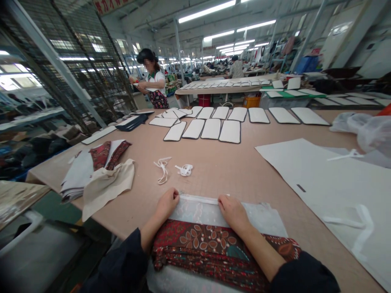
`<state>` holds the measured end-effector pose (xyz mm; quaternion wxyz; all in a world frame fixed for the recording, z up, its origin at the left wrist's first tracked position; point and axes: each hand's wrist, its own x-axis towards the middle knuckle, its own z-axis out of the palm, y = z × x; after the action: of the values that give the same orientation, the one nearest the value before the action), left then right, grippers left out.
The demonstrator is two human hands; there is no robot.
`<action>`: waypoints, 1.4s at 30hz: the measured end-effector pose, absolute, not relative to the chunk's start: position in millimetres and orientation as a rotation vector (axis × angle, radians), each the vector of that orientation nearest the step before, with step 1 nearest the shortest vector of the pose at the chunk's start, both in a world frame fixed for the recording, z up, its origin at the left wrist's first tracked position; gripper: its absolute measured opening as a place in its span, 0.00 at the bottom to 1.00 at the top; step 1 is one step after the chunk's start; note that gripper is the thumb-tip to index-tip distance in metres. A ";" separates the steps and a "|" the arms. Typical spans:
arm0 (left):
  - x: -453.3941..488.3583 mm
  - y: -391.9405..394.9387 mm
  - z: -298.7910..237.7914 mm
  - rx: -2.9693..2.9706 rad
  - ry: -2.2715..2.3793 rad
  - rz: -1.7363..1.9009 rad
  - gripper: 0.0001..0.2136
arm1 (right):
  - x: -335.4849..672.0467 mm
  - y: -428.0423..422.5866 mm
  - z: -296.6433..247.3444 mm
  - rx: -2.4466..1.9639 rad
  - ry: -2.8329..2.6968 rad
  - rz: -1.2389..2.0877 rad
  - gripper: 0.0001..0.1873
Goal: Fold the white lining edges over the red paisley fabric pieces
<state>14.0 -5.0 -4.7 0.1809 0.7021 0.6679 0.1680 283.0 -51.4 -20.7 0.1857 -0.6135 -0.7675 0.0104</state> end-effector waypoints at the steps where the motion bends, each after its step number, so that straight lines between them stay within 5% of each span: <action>1: 14.8 -5.6 -4.8 1.996 1.899 0.474 0.05 | 282.6 -51.5 -19.9 -1.735 -2.160 0.035 0.09; 22: 29.6 -28.1 14.7 2.863 1.656 -0.162 0.11 | 275.9 -50.2 -8.6 -1.922 -2.195 0.037 0.09; 29: 38.3 -39.9 15.3 2.969 1.547 -0.309 0.22 | 274.0 -50.8 -6.1 -1.947 -2.201 -0.012 0.09; 37: 63.5 -41.4 32.5 2.856 1.632 -0.442 0.18 | 273.7 -49.4 -7.0 -1.957 -2.250 -0.100 0.08; 42: 107.2 -46.8 34.3 2.960 1.389 -0.199 0.15 | 270.0 -49.3 -7.7 -1.968 -2.267 -0.126 0.07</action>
<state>107.2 -46.8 34.3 -0.0673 0.9015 0.4231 -0.0606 270.0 -49.3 -7.7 0.0684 -0.6533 -0.7528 -0.0417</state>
